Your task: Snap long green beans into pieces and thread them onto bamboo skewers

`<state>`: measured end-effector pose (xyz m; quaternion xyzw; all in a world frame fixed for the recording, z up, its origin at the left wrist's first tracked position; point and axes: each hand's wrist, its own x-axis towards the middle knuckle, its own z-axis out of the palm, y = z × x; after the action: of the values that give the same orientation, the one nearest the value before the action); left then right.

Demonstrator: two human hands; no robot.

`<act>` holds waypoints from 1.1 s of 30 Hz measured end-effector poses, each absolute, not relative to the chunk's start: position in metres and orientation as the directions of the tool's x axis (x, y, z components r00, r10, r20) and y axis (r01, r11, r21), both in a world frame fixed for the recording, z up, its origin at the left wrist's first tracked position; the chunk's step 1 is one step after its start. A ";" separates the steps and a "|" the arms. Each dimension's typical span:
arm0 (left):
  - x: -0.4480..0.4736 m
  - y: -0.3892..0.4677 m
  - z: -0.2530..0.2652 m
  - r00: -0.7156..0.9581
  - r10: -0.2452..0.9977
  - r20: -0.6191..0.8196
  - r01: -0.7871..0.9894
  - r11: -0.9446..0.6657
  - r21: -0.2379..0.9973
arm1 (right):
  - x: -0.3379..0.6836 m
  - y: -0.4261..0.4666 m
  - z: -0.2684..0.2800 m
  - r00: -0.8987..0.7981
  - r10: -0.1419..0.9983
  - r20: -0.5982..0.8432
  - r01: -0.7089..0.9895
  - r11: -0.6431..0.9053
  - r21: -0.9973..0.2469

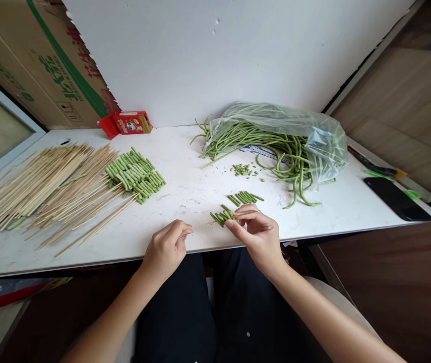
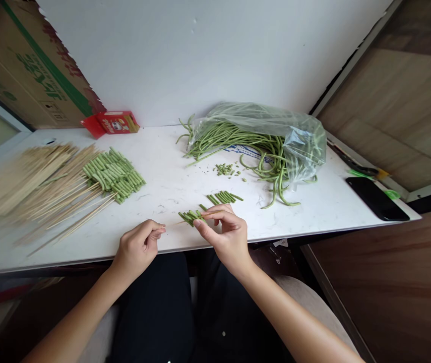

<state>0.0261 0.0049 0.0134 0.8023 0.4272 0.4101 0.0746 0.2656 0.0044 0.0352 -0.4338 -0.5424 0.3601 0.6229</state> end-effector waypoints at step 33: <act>0.025 0.004 0.011 0.264 0.782 0.564 0.617 -0.587 0.525 | 0.266 0.005 0.041 0.073 0.993 0.094 -0.131 0.103 -0.986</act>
<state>0.0247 0.0042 0.0115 0.7888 0.4432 0.4139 0.1000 0.2656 0.0054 0.0411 -0.4563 -0.4724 0.4904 0.5728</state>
